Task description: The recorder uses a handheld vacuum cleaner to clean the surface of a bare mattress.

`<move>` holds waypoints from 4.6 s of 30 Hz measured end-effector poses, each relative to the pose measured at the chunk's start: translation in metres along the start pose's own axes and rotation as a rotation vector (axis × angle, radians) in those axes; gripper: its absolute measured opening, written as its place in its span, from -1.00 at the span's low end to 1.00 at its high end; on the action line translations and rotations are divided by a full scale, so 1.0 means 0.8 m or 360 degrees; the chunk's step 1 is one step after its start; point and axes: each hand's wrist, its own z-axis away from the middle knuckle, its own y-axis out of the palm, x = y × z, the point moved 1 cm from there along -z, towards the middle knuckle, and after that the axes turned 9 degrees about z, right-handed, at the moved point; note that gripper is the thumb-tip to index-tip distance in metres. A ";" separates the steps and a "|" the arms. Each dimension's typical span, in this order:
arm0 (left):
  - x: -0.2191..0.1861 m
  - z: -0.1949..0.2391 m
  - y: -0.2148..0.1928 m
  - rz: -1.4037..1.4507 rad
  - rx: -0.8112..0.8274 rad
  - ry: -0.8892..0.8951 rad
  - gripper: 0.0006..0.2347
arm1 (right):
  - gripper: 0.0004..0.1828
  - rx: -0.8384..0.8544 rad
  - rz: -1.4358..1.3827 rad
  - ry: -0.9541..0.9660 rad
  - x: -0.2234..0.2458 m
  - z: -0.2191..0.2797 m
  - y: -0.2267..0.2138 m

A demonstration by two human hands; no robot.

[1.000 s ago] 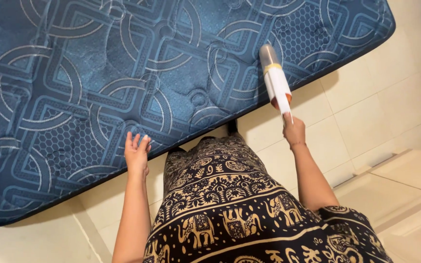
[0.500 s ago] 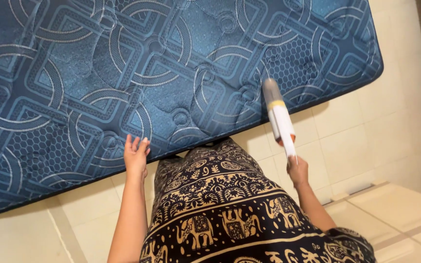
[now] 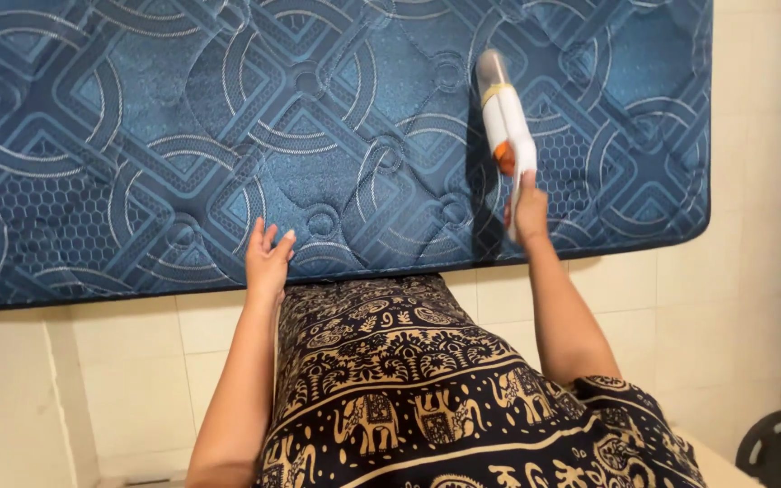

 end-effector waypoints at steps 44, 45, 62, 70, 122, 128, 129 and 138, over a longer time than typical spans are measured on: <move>0.019 0.041 -0.008 0.0365 -0.0361 0.0092 -0.24 | -0.26 0.0435 0.0693 -0.0508 0.063 0.009 0.122; 0.019 0.039 -0.010 0.0377 -0.0355 0.0100 -0.24 | -0.26 0.0527 0.0624 -0.0422 0.061 0.017 0.124; -0.019 -0.022 -0.038 0.0319 -0.0221 0.0024 -0.25 | -0.29 0.0570 0.1054 -0.0701 0.053 0.033 0.190; -0.027 -0.037 -0.091 0.0338 -0.0219 0.0035 -0.25 | -0.46 0.0825 0.1391 -0.0894 -0.018 0.150 0.167; -0.084 -0.212 -0.178 0.0030 0.0079 -0.0277 -0.25 | -0.45 -0.0109 0.0625 -0.0358 0.002 0.163 0.298; -0.120 -0.207 -0.141 0.0070 0.0130 -0.0170 -0.24 | -0.35 -0.0124 0.0452 -0.0315 0.123 0.028 0.315; -0.129 -0.204 -0.133 0.0087 0.0142 -0.0152 -0.24 | -0.35 -0.0099 0.0341 -0.0136 0.149 0.016 0.316; -0.062 -0.191 -0.147 0.0087 0.0017 -0.0294 -0.24 | -0.48 -0.0135 0.0424 -0.0038 -0.050 0.177 0.219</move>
